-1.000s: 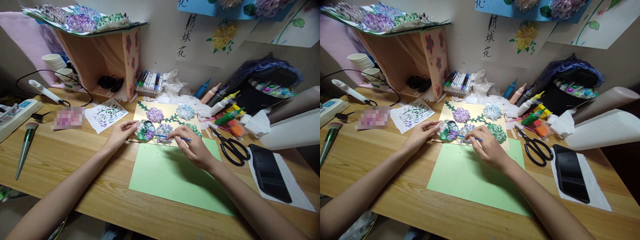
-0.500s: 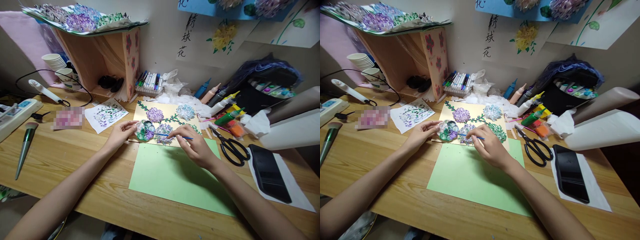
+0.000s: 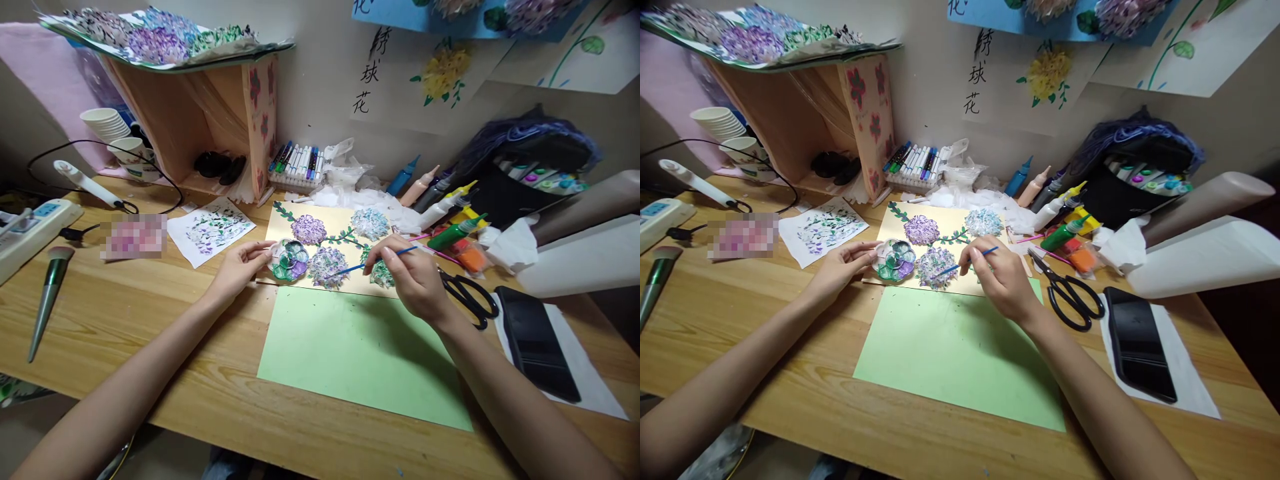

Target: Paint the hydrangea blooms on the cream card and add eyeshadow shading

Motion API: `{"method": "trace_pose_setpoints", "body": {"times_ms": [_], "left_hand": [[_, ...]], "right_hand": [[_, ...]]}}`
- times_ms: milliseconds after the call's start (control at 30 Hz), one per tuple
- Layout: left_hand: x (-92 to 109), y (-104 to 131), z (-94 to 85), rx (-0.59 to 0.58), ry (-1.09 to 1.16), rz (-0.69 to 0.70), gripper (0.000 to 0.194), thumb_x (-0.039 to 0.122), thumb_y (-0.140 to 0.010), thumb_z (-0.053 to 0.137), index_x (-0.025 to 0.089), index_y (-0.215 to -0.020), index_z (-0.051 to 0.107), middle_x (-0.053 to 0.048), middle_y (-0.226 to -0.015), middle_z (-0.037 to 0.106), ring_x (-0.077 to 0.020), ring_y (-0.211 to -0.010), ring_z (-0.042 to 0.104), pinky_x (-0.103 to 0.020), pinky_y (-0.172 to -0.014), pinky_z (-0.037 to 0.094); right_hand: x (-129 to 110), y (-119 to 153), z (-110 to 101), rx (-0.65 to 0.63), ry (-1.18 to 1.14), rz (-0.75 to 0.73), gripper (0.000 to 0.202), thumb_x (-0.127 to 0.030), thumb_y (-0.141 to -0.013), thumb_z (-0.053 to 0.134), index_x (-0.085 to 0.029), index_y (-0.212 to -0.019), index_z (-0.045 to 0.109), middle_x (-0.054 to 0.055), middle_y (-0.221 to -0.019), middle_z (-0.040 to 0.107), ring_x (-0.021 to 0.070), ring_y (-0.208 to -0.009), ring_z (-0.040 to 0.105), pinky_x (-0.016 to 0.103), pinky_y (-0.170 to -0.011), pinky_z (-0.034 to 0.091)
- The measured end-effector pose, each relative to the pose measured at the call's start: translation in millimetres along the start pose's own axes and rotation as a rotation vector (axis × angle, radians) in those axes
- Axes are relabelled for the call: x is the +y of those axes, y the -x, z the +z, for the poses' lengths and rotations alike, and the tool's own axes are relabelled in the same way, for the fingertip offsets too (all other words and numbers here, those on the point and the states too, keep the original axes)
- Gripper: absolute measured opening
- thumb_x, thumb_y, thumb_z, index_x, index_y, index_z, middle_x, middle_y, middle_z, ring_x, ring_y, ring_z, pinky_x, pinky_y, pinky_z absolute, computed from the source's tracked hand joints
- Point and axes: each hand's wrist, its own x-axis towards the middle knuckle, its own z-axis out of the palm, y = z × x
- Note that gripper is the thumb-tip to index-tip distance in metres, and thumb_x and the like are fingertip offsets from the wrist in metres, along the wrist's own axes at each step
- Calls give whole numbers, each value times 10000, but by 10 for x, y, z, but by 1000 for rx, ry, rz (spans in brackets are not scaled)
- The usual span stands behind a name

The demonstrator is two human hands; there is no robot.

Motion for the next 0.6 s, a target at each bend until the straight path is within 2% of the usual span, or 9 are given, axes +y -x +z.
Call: {"method": "trace_pose_setpoints", "body": {"times_ms": [100,233,400,533,600], "left_hand": [[-4,-4,1,-4,-6,-11,448,394,-684,705,155,-1059,655,-102,-1096,675,-227,-1002,626,-294,-829,518],[-39,-24,-10,-24,14,22,476,416,-678,703,146,-1066,646,-104,-1105,670,-220,-1002,625,-293,-837,515],[-57,-35,-16,-25,7,11,498,425,-676,701,140,-1080,638,-110,-1122,661,-219,-1003,623,-297,-841,513],[-55,-32,-15,-29,17,22,492,416,-675,704,135,-1074,640,-111,-1100,671,-229,-994,627,-320,-847,514],[-50,-29,-15,-26,6,14,486,410,-686,695,139,-1085,637,-109,-1108,668,-234,-1004,624,-322,-843,517]], "right_hand": [[-20,-4,-12,32,4,-19,348,-286,-934,328,-204,-693,565,38,-699,591,176,-702,529,347,-701,395],[-54,4,-2,-45,72,-49,324,-259,-929,322,-205,-724,568,40,-701,588,179,-714,517,339,-675,399],[-70,14,22,-21,73,-102,301,-224,-924,316,-212,-748,560,41,-699,588,183,-732,514,342,-684,404],[-92,16,26,-81,113,-130,274,-194,-907,340,-210,-743,559,38,-708,582,181,-730,511,334,-665,408],[-110,23,18,-37,101,-141,275,-194,-905,340,-212,-748,565,38,-709,583,183,-728,512,339,-668,411]]}}
